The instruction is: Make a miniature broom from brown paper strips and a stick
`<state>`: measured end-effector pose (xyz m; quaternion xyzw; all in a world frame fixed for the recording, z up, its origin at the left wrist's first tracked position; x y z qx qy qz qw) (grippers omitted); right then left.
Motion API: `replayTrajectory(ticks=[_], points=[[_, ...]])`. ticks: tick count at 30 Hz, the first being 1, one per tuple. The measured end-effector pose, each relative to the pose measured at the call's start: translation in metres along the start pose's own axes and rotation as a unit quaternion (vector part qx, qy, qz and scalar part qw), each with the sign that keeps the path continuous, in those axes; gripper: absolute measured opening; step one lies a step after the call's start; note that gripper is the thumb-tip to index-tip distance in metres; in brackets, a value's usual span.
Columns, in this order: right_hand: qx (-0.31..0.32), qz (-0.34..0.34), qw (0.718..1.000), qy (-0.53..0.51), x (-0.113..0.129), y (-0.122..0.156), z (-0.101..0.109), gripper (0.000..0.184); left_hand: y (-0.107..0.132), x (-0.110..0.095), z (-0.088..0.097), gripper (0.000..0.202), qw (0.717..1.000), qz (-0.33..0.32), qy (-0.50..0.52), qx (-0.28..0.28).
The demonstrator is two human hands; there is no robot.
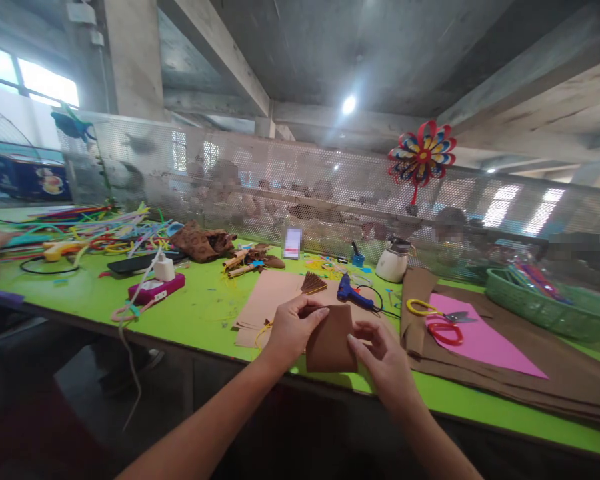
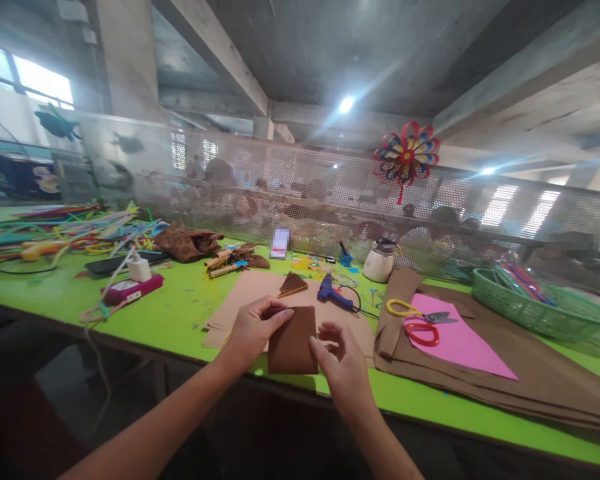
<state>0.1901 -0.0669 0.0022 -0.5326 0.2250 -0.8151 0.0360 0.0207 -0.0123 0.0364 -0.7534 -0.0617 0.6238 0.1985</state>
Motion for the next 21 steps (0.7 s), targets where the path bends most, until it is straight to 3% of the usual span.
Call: replayTrajectory(ticks=[3, 7, 10, 13, 16, 21], points=[[0.075, -0.041, 0.993, -0.077, 0.009, 0.002, -0.017, 0.050, 0.003, -0.001, -0.002, 0.021, 1.000, 0.000, 0.002, 0.008], [0.136, -0.079, 0.984, -0.088, 0.016, 0.003, -0.032, 0.043, -0.001, 0.001, -0.003, 0.019, 1.000, -0.002, -0.022, 0.016], [0.111, -0.052, 0.991, 0.050, 0.012, -0.012, -0.026, 0.039, -0.018, 0.009, -0.006, 0.015, 0.996, 0.002, -0.079, 0.033], [0.052, -0.011, 0.973, 0.225, 0.002, -0.035, -0.013, 0.032, -0.043, 0.034, -0.014, 0.012, 0.981, 0.070, -0.174, 0.057], [0.013, -0.003, 0.959, 0.282, -0.012, -0.051, -0.006, 0.023, -0.064, 0.057, -0.024, 0.010, 0.969, 0.104, -0.212, 0.075], [-0.021, 0.009, 0.932, 0.360, -0.027, -0.055, -0.006, 0.047, -0.080, 0.080, -0.040, 0.007, 0.946, 0.109, -0.277, 0.127]])
Point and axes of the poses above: each hand's wrist, its own y-axis away from the middle knuckle, its own z-axis out of the back of the hand, x = y × z, the point moved 8 cm from there along -y, towards the middle knuckle, and after that the axes turned 14 degrees about y, right-handed, at the moved point
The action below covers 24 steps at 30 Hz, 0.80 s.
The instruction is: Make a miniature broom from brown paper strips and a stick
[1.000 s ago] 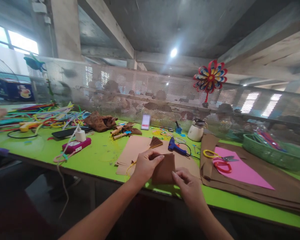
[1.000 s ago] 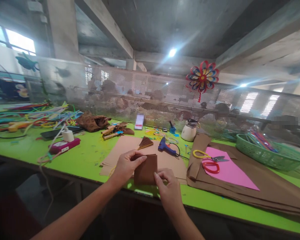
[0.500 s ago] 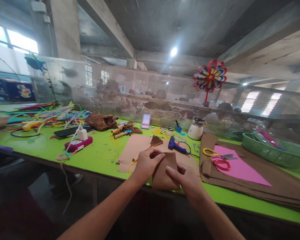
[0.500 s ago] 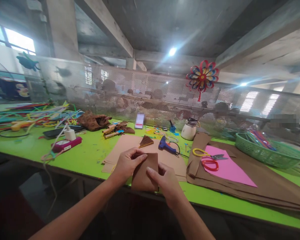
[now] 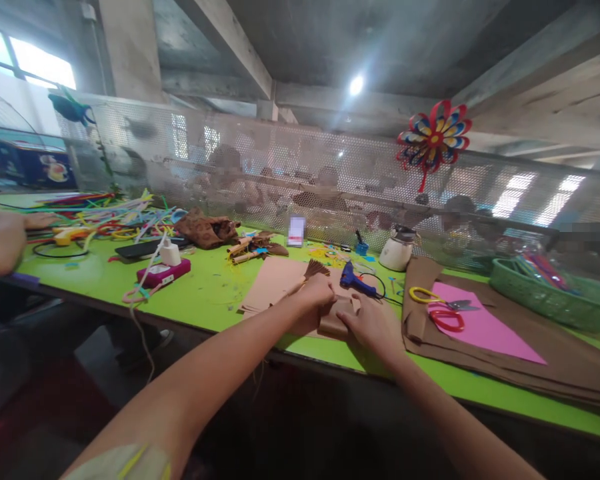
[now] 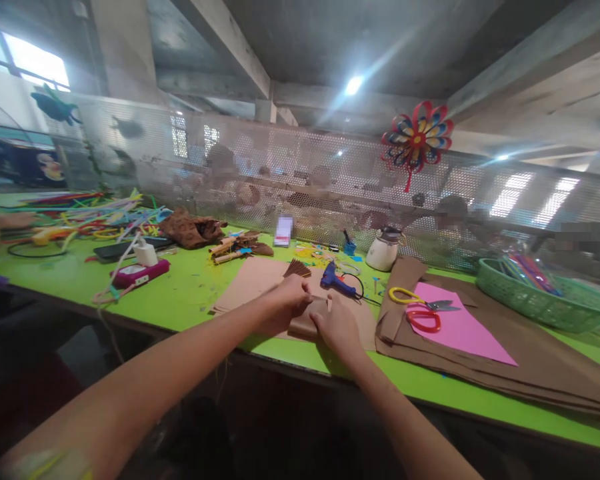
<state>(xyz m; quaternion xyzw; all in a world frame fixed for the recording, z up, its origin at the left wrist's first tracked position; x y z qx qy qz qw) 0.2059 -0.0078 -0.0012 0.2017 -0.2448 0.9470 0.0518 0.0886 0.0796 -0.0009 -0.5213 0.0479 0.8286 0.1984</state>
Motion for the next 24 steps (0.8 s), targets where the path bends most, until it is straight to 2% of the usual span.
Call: replayTrajectory(ticks=[4, 6, 9, 11, 13, 18, 24], points=[[0.023, 0.041, 0.994, 0.103, 0.003, 0.001, -0.004, 0.037, -0.004, 0.004, -0.003, 0.008, 0.997, -0.016, -0.071, 0.022], [0.026, 0.068, 0.991, 0.113, 0.007, 0.002, -0.001, 0.032, -0.004, 0.005, -0.002, 0.005, 0.994, -0.030, -0.099, 0.028], [0.000, 0.168, 0.981, 0.097, 0.025, 0.010, 0.009, 0.029, -0.003, 0.005, -0.003, 0.005, 0.990, -0.049, -0.130, 0.032], [-0.017, 0.247, 0.963, 0.109, 0.038, 0.022, 0.012, 0.027, -0.003, 0.005, -0.004, 0.009, 0.987, -0.055, -0.144, 0.032], [-0.001, 0.298, 0.946, 0.130, 0.046, 0.034, 0.008, 0.028, -0.004, 0.006, -0.005, 0.012, 0.986, -0.058, -0.155, 0.031], [0.102, 0.348, 0.920, 0.148, 0.051, 0.052, -0.006, 0.036, -0.004, 0.005, -0.006, 0.016, 0.982, -0.060, -0.177, 0.026], [0.146, 0.371, 0.900, 0.179, 0.049, 0.058, -0.005, 0.046, -0.001, 0.003, -0.007, 0.016, 0.977, -0.053, -0.208, 0.020]])
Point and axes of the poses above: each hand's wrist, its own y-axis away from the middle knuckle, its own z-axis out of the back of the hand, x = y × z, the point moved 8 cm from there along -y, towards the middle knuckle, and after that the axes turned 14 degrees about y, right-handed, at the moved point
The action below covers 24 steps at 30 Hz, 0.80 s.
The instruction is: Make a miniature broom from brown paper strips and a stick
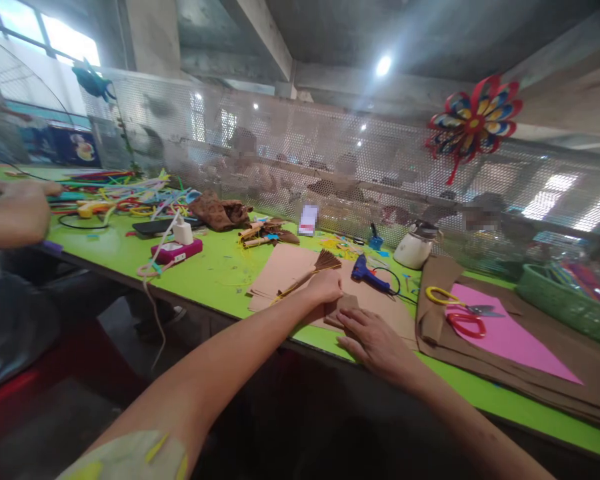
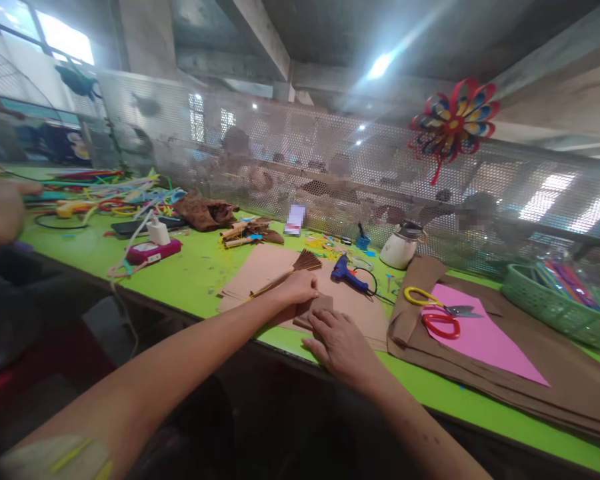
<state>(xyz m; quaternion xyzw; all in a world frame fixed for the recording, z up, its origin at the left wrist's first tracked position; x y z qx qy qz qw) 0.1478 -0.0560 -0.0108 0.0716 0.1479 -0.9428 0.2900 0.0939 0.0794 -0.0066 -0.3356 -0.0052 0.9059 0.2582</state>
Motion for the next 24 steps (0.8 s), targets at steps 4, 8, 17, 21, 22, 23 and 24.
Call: replayTrajectory(ticks=[4, 8, 17, 21, 22, 23, 24], points=[[0.016, -0.006, 1.000, -0.009, 0.002, 0.006, -0.001, 0.047, 0.002, -0.001, -0.002, 0.016, 1.000, -0.003, -0.017, -0.001], [0.020, -0.012, 1.000, -0.018, 0.003, 0.008, -0.002, 0.049, 0.005, -0.006, 0.001, 0.016, 0.999, -0.012, -0.040, 0.000], [-0.006, 0.005, 0.999, -0.036, 0.004, 0.005, 0.001, 0.046, 0.068, -0.050, 0.002, 0.018, 0.956, -0.258, -0.139, 0.025], [-0.014, -0.002, 0.999, -0.052, 0.003, 0.007, -0.001, 0.046, 0.120, -0.046, 0.002, 0.027, 0.946, -0.308, -0.104, 0.007], [-0.014, -0.009, 0.998, -0.061, 0.001, 0.008, -0.003, 0.047, 0.128, -0.046, 0.002, 0.028, 0.944, -0.314, -0.102, 0.006], [-0.016, -0.016, 0.997, -0.073, -0.001, 0.009, -0.005, 0.048, 0.135, -0.046, 0.003, 0.029, 0.943, -0.317, -0.105, 0.005], [-0.019, -0.026, 0.995, -0.089, -0.004, 0.010, -0.006, 0.048, 0.138, -0.046, 0.003, 0.029, 0.942, -0.314, -0.114, 0.009]])
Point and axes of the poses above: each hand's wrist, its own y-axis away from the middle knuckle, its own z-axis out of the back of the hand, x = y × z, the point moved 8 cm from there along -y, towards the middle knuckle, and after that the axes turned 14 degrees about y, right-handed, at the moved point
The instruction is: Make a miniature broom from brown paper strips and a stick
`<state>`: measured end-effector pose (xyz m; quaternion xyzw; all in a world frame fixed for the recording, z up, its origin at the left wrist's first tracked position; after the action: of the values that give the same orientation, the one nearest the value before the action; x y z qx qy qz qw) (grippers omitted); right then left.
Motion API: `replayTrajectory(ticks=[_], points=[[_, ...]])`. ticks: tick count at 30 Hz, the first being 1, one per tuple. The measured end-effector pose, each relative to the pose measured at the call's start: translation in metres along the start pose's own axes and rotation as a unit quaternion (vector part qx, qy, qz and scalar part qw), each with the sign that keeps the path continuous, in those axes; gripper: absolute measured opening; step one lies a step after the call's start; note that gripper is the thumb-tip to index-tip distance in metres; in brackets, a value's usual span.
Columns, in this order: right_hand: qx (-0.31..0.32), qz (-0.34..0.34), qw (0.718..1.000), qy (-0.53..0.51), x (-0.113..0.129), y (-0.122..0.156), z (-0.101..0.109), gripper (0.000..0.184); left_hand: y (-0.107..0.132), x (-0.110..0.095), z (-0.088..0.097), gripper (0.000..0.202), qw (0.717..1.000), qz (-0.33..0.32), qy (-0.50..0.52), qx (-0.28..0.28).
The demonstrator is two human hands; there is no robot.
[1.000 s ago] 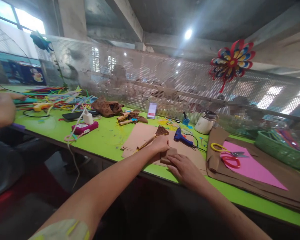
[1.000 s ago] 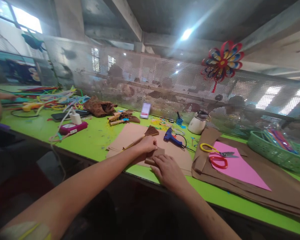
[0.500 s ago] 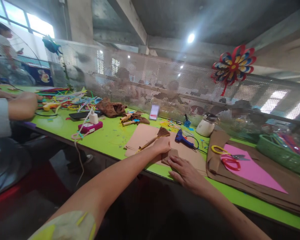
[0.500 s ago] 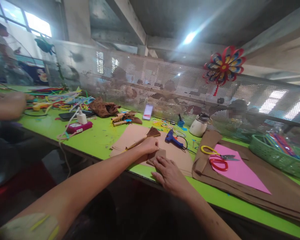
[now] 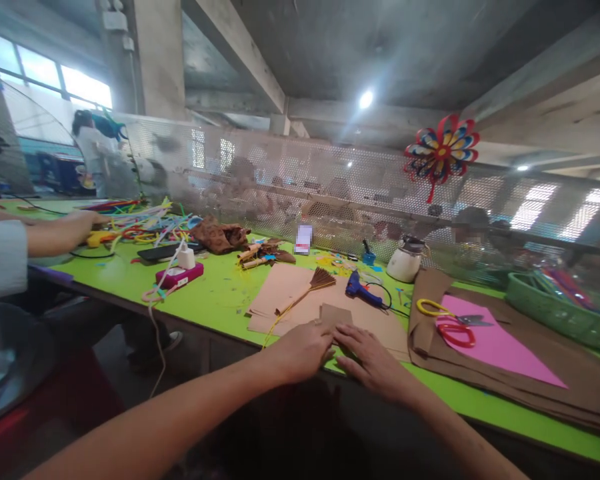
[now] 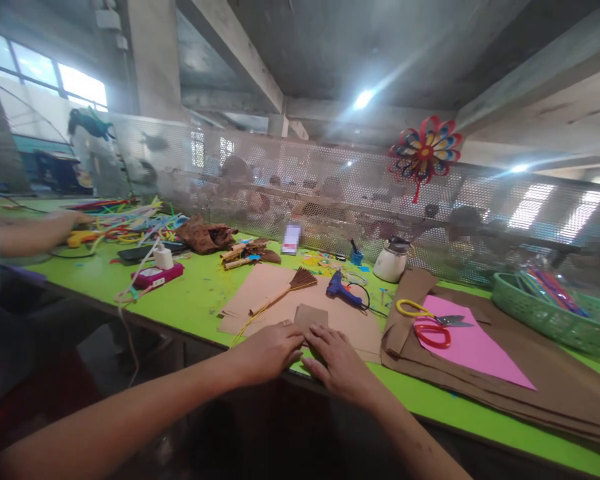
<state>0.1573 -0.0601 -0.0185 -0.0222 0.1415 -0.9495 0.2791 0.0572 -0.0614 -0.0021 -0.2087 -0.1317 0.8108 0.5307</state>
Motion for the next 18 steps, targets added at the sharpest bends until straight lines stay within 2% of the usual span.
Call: replayTrajectory(ticks=[4, 8, 14, 18], points=[[-0.032, -0.026, 0.998, -0.049, -0.013, 0.008, -0.001, 0.042, 0.002, 0.001, 0.001, 0.029, 0.999, 0.029, -0.020, 0.010], [-0.034, -0.021, 0.999, -0.004, -0.018, 0.017, 0.000, 0.041, 0.003, 0.001, 0.003, 0.028, 0.999, 0.042, -0.018, -0.003], [0.021, -0.006, 0.999, 0.040, -0.006, 0.015, 0.004, 0.045, 0.002, -0.001, 0.001, 0.028, 0.998, 0.041, -0.039, 0.004], [0.028, 0.021, 0.999, 0.030, 0.005, 0.014, 0.007, 0.044, 0.002, -0.005, 0.002, 0.028, 0.997, 0.030, -0.065, 0.013]])
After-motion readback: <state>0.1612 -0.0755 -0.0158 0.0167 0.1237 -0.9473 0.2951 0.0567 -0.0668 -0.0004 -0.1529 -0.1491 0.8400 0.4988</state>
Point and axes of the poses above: each hand's wrist, its own y-axis away from the middle knuckle, its own z-axis out of the back of the hand, x = y × z, the point moved 8 cm from there along -y, towards the middle knuckle, and after that the axes turned 14 degrees about y, right-handed, at the moved point
